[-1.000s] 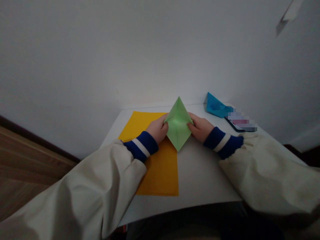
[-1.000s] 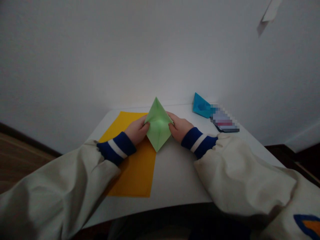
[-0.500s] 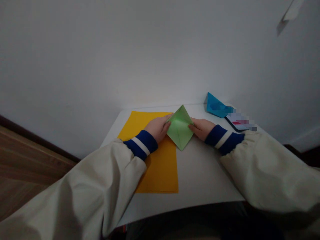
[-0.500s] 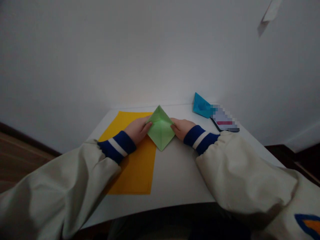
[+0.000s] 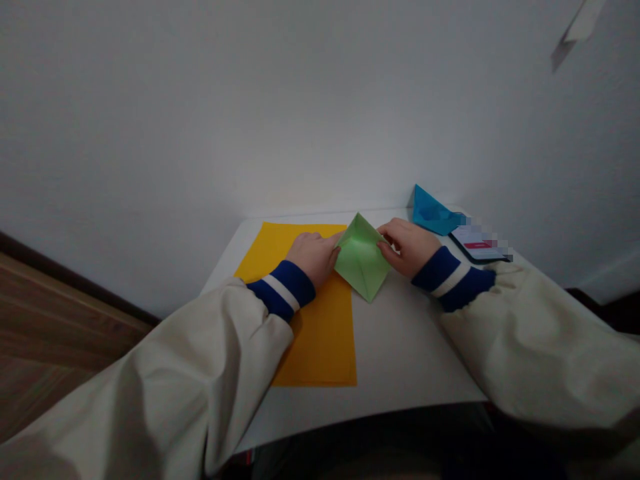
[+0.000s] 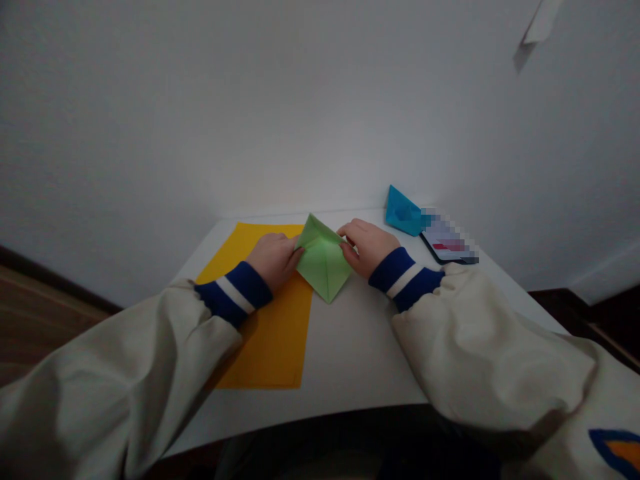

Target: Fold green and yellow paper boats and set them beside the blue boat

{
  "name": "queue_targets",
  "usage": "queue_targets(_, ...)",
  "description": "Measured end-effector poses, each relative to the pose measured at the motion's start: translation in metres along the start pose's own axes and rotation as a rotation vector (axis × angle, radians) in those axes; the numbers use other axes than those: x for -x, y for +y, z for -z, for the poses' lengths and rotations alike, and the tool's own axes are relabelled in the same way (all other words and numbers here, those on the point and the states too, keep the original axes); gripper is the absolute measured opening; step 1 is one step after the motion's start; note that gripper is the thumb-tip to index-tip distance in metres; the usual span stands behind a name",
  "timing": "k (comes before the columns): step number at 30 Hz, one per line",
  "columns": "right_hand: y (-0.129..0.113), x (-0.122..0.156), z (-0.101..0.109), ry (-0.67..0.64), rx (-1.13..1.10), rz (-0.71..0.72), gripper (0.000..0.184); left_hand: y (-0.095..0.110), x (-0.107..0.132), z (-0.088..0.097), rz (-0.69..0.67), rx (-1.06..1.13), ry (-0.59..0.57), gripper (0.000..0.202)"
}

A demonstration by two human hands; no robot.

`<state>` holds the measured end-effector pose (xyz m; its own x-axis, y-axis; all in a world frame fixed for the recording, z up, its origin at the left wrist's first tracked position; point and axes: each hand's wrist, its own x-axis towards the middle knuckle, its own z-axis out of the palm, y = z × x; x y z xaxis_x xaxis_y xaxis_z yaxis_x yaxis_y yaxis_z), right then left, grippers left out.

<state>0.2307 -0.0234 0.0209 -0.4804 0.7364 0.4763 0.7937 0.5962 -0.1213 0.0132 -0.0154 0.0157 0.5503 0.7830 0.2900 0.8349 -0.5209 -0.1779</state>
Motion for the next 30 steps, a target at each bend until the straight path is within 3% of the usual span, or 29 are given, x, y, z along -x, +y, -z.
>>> queue_targets(11, 0.015, 0.005, 0.003, -0.294, 0.204, -0.133, 0.005, -0.002, 0.003, -0.01, -0.052, 0.01, -0.08, 0.049)
queue_targets(22, 0.019, 0.003, -0.006, -0.397, 0.271, -0.198, 0.02, 0.0, 0.004, -0.006, -0.086, -0.085, -0.114, 0.047)
queue_targets(30, 0.024, 0.004, -0.009, -0.419, 0.272, -0.151, 0.021, 0.001, 0.007, -0.004, -0.16, -0.15, -0.126, 0.046)
